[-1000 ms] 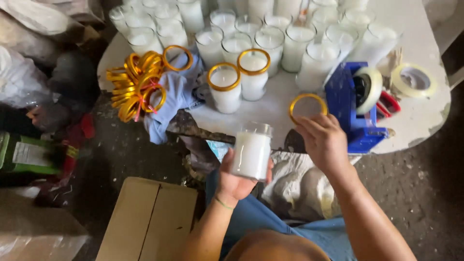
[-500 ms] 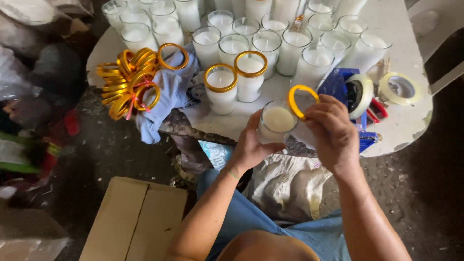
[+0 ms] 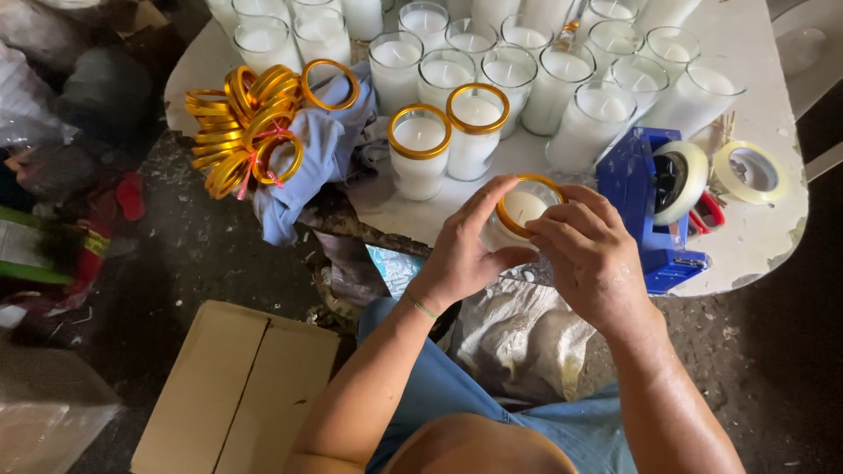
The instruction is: The person places gold rings around the rims of white candles, secures them with clear tape, and trims excess tape using scissors. The person handles multiple candles one at a time and places finished units on the table.
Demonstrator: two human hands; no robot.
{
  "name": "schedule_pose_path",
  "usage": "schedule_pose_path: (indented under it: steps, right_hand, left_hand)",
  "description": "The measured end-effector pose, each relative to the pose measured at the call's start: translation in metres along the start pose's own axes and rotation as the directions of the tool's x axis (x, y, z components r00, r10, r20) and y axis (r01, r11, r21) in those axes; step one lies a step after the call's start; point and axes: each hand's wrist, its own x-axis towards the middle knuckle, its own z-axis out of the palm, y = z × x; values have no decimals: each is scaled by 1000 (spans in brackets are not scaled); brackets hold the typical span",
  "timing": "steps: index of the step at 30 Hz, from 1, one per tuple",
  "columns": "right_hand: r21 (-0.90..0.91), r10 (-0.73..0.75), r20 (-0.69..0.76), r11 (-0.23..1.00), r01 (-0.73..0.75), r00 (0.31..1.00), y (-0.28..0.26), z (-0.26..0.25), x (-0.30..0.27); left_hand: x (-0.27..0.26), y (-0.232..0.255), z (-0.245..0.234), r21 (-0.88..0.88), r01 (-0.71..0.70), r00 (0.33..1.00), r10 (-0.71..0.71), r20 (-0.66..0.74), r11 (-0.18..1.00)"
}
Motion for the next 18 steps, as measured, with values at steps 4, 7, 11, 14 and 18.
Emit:
schedule_pose_path:
  steps: [4, 7, 11, 14, 18]
  right_hand:
    - [-36, 0, -3, 999, -1, 1000, 0, -1, 0]
    - [-26, 4, -13, 1000, -4, 1000, -2, -1, 1]
    - [-26, -7, -8, 1000, 6, 1000, -1, 0, -4]
    - [-29, -6, -17, 1000, 6, 1000, -2, 3, -7]
    - [-53, -11, -41, 999, 9, 999, -7, 1, -7]
  left_hand:
    - [-3, -7, 1, 16, -7, 1000, 7, 5, 1000]
    - [-3, -6, 2, 55, -6, 1000, 6, 9, 998]
    - [0, -4, 1, -21, 37, 999, -37, 15, 999]
    - [-1, -10, 0, -50, 59, 998, -58, 27, 997]
    - [6, -15, -4, -92, 89, 994, -82, 72, 992]
